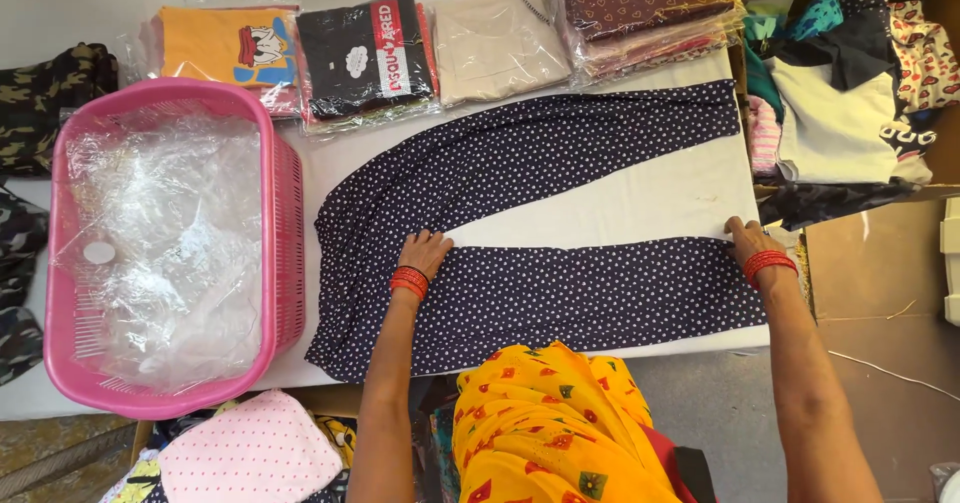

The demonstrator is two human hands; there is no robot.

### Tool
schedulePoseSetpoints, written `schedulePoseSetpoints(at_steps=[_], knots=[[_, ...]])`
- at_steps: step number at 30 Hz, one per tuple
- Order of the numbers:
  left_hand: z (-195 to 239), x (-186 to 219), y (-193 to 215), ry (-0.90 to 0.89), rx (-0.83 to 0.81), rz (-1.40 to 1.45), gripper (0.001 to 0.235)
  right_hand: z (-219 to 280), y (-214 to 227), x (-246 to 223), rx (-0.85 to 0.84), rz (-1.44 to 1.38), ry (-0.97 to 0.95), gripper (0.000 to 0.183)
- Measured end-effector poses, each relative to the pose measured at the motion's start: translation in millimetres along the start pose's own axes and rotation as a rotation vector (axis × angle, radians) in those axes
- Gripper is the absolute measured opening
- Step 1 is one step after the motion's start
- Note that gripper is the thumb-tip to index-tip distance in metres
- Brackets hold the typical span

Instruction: The person folds a maroon patterned cloth on a white table, places it into a clear plastic bag, and sets it aside. Then, the person folds a dark blue polka-dotted cloth on the same table.

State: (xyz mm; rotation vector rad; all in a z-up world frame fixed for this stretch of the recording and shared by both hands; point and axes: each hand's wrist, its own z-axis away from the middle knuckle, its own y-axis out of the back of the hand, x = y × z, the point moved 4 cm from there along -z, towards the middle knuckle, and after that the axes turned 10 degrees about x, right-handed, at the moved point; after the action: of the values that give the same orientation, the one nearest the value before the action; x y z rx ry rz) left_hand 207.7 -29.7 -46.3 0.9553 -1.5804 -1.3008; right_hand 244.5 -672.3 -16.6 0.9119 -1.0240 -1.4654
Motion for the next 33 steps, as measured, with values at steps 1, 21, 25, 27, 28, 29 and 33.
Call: schedulePoseSetpoints(at_steps=[1, 21, 25, 27, 28, 29, 33], knots=[[-2.5, -10.4, 1.8, -0.019, -0.183, -0.121, 0.035, -2.6, -0.4, 4.1, -0.021, -0.003, 0.018, 0.046], [-28.2, -47.4, 15.1, 0.476, -0.072, -0.451, 0.013, -71.5, 6.9, -3.3, 0.457, -0.104, -0.122, 0.019], [-2.2, 24.0, 27.4, 0.498, 0.229, 0.001, 0.039, -13.6, 14.3, -92.8, 0.751, -0.087, -0.059, 0.065], [30.3, 65.6, -2.0, 0.394, 0.348, 0.109, 0.037, 23.7, -12.5, -133.2, 0.774, -0.110, 0.138, 0.070], [45.1, 90.1, -21.2, 0.290, 0.152, 0.114, 0.049, 37.4, -41.5, -152.9, 0.549, -0.114, 0.325, 0.072], [62.0, 114.9, -40.5, 0.185, -0.043, 0.120, 0.063, 54.5, -71.7, -171.9, 0.318, -0.116, 0.504, 0.077], [113.4, 107.6, -3.4, 0.299, -0.355, 0.060, 0.066, 31.0, -66.0, -98.8, 0.259, 0.147, 0.343, 0.072]])
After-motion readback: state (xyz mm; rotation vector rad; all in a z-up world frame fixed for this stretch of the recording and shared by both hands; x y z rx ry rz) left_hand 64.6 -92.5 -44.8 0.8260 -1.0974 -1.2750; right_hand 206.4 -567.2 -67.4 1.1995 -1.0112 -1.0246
